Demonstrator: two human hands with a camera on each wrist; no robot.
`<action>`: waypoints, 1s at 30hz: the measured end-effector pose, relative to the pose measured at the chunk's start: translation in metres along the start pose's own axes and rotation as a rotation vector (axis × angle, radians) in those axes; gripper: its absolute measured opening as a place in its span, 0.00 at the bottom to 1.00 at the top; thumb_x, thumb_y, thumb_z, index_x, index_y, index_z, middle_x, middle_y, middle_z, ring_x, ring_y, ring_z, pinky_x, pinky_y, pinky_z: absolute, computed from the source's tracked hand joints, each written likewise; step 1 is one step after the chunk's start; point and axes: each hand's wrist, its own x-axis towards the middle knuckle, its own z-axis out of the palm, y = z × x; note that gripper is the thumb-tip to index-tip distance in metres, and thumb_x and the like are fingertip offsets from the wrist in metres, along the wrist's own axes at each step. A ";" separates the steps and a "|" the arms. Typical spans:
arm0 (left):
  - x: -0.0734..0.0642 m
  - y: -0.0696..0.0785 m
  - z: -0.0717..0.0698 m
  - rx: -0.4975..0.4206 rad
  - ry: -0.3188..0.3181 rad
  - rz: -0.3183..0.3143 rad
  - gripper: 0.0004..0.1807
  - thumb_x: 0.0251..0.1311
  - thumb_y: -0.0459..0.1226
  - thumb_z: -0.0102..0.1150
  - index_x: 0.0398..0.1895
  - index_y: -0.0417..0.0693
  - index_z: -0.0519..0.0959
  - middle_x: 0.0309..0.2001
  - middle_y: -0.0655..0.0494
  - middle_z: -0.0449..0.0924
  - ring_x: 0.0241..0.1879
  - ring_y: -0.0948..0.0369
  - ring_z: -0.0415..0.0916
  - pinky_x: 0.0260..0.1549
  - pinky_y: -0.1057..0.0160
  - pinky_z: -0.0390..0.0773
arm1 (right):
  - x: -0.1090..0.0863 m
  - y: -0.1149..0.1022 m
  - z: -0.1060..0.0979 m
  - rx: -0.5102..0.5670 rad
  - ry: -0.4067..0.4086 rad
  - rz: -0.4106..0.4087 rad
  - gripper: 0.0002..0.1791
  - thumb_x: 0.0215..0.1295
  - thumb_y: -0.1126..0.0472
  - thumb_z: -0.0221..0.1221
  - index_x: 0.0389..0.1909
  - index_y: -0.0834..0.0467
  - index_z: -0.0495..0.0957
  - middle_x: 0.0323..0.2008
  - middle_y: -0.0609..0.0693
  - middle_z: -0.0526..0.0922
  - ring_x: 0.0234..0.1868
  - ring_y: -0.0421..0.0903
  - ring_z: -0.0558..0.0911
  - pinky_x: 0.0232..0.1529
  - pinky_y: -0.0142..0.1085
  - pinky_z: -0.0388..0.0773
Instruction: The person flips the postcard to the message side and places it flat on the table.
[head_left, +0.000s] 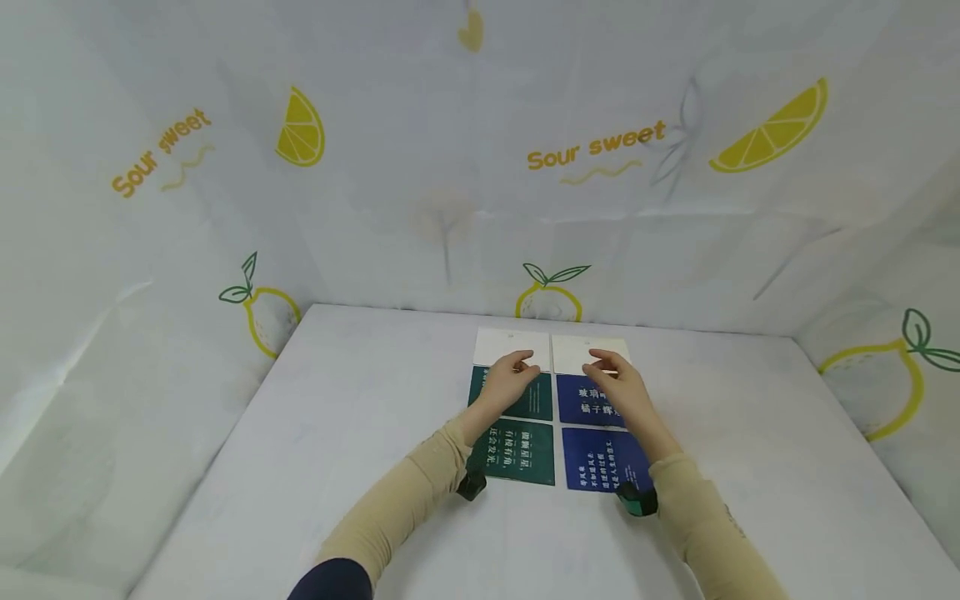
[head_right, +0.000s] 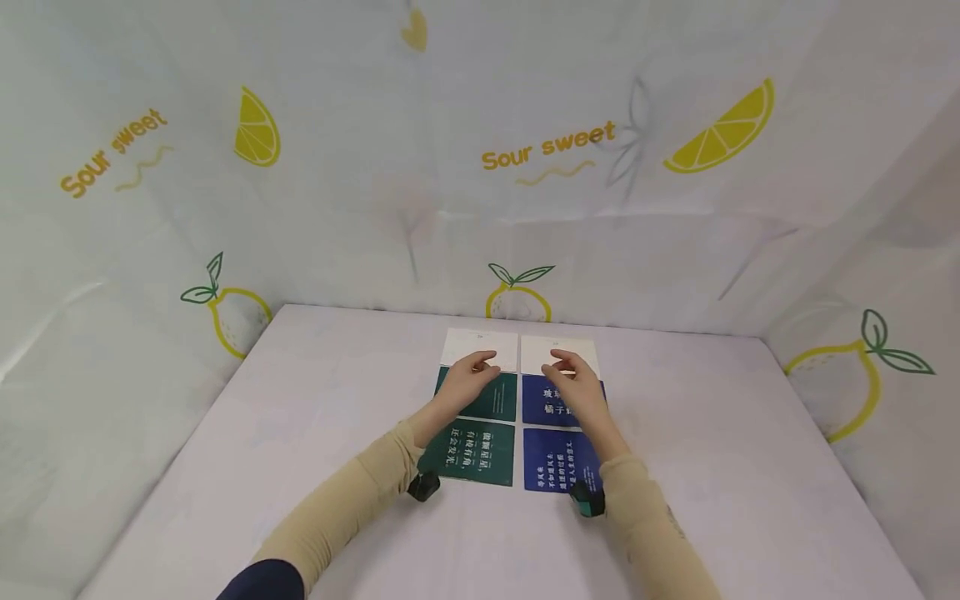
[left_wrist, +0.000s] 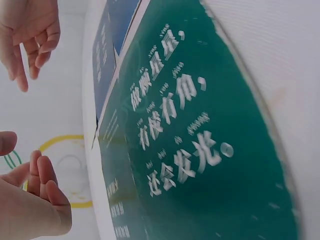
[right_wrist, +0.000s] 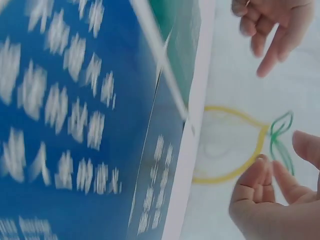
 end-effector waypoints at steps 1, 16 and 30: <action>-0.002 -0.003 -0.002 0.001 0.005 -0.003 0.24 0.63 0.42 0.52 0.62 0.45 0.70 0.43 0.49 0.78 0.40 0.60 0.71 0.37 0.65 0.70 | -0.002 -0.002 0.004 0.001 -0.021 0.011 0.31 0.67 0.49 0.52 0.67 0.58 0.59 0.54 0.61 0.70 0.52 0.57 0.74 0.52 0.43 0.74; -0.034 -0.022 -0.026 0.195 0.021 -0.075 0.32 0.59 0.45 0.57 0.66 0.46 0.64 0.61 0.41 0.69 0.56 0.43 0.64 0.54 0.37 0.62 | -0.028 -0.006 0.048 -0.019 -0.249 0.104 0.39 0.66 0.48 0.54 0.72 0.55 0.47 0.69 0.64 0.55 0.68 0.63 0.59 0.63 0.60 0.59; -0.050 -0.042 -0.037 -0.040 0.014 -0.232 0.38 0.59 0.43 0.56 0.70 0.41 0.54 0.69 0.36 0.54 0.69 0.39 0.50 0.64 0.38 0.55 | -0.034 -0.001 0.058 0.071 -0.284 0.147 0.46 0.64 0.48 0.55 0.73 0.58 0.39 0.71 0.66 0.47 0.71 0.65 0.51 0.65 0.59 0.54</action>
